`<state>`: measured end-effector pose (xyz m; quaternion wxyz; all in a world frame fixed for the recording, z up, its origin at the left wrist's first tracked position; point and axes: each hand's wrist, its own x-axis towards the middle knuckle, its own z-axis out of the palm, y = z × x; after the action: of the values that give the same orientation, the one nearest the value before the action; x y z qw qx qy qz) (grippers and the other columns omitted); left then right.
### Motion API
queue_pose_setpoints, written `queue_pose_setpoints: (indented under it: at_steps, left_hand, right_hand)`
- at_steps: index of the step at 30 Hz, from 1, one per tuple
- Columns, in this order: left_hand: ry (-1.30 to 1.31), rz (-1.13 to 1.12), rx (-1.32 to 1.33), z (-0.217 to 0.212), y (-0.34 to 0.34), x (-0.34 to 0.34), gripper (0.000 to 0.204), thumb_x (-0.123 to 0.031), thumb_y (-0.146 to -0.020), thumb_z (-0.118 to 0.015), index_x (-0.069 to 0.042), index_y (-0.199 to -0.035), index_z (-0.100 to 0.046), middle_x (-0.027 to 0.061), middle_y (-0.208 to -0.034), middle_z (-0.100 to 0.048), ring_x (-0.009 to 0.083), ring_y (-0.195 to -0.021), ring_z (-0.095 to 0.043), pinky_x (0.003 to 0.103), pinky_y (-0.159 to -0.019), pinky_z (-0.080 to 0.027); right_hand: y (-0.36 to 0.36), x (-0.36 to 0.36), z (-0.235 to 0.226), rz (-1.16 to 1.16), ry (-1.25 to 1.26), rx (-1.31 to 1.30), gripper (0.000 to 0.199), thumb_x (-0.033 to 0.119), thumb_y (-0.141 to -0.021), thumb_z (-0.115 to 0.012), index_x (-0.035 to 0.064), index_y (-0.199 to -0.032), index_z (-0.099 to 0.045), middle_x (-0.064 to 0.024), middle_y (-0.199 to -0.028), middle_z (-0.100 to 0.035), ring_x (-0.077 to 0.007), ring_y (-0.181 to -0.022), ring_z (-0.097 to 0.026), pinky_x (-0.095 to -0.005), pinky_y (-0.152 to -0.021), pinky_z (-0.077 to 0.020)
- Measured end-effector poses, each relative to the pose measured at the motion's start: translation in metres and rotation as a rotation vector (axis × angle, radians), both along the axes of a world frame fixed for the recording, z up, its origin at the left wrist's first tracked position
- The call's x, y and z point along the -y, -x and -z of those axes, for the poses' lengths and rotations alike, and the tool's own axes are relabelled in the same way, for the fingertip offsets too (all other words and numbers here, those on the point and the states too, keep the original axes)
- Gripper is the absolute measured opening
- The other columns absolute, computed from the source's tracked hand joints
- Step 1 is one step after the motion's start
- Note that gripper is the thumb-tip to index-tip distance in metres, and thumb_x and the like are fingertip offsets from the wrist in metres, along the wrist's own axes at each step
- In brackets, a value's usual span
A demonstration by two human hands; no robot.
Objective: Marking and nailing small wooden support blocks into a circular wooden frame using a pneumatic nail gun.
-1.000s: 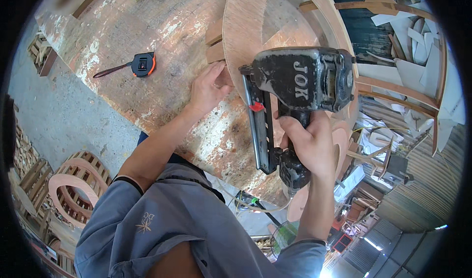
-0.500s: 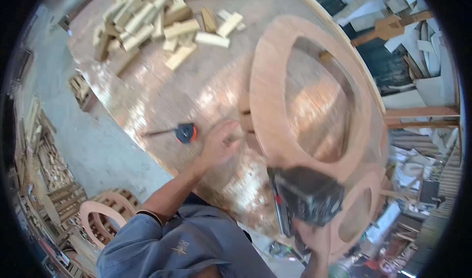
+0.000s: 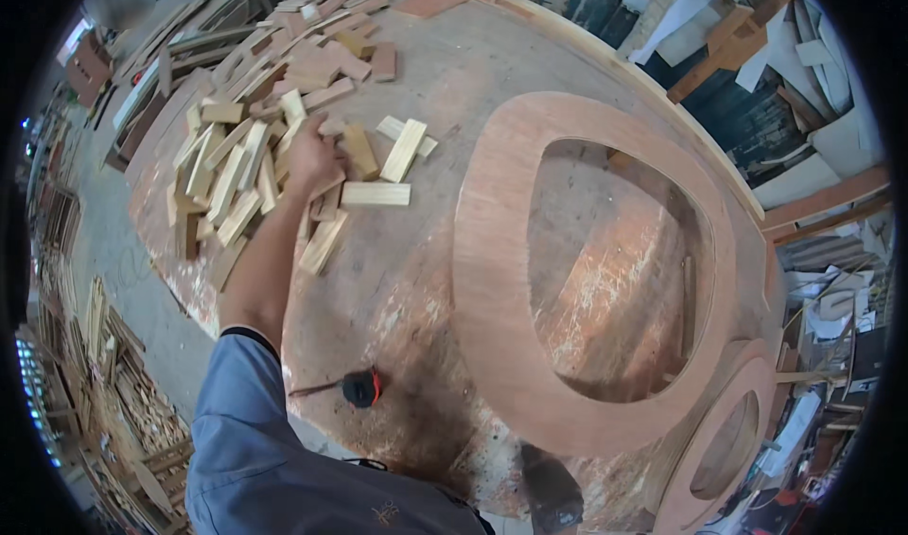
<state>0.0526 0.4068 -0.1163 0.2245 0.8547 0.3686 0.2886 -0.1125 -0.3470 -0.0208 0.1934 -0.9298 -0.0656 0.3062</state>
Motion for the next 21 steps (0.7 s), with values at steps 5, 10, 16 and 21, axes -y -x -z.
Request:
queue_pose_setpoints:
  at_steps: [5, 10, 16, 21]
  left_hand:
    - [-0.265, 0.068, -0.745, 0.013, -0.066, -0.038, 0.035, -0.020, -0.087, -0.050, -0.010, -0.119, -0.059, 0.0133, -0.119, -0.063, 0.0352, -0.113, -0.057, 0.060, -0.095, -0.039]
    - [-0.249, 0.054, -0.722, 0.021, -0.037, -0.088, 0.032, -0.016, -0.088, -0.053, -0.008, -0.118, -0.060, 0.0088, -0.113, -0.066, 0.0283, -0.104, -0.063, 0.051, -0.090, -0.045]
    - [1.292, 0.600, 0.960, -0.075, 0.024, 0.015, 0.035, -0.004, -0.093, -0.055, -0.003, -0.128, -0.051, 0.0090, -0.119, -0.061, 0.0201, -0.109, -0.060, 0.034, -0.088, -0.053]
    - [1.188, 0.571, 0.807, -0.085, 0.080, 0.127, 0.038, -0.006, -0.091, -0.059, -0.002, -0.127, -0.051, 0.0110, -0.119, -0.061, 0.0222, -0.110, -0.060, 0.038, -0.094, -0.051]
  right_hand:
    - [0.005, 0.007, 0.014, 0.039, 0.073, 0.003, 0.036, 0.016, -0.081, -0.069, 0.0029, -0.114, -0.062, -0.0194, -0.111, -0.063, -0.0300, -0.105, -0.059, -0.0403, -0.090, -0.0458]
    - [-0.009, 0.009, 0.022, -0.086, 0.073, 0.045, 0.038, 0.017, -0.081, -0.070, 0.0036, -0.116, -0.061, -0.0196, -0.111, -0.063, -0.0292, -0.105, -0.058, -0.0403, -0.090, -0.0452]
    - [-0.006, 0.005, 0.011, -0.235, -0.001, 0.179, 0.040, 0.019, -0.082, -0.070, 0.0044, -0.118, -0.061, -0.0198, -0.112, -0.062, -0.0282, -0.106, -0.058, -0.0402, -0.091, -0.0444]
    - [-0.034, -0.012, -0.011, -0.080, -0.164, 0.016, 0.056, 0.022, -0.075, -0.068, 0.0014, -0.124, -0.055, -0.0206, -0.120, -0.059, -0.0354, -0.112, -0.055, -0.0419, -0.097, -0.0429]
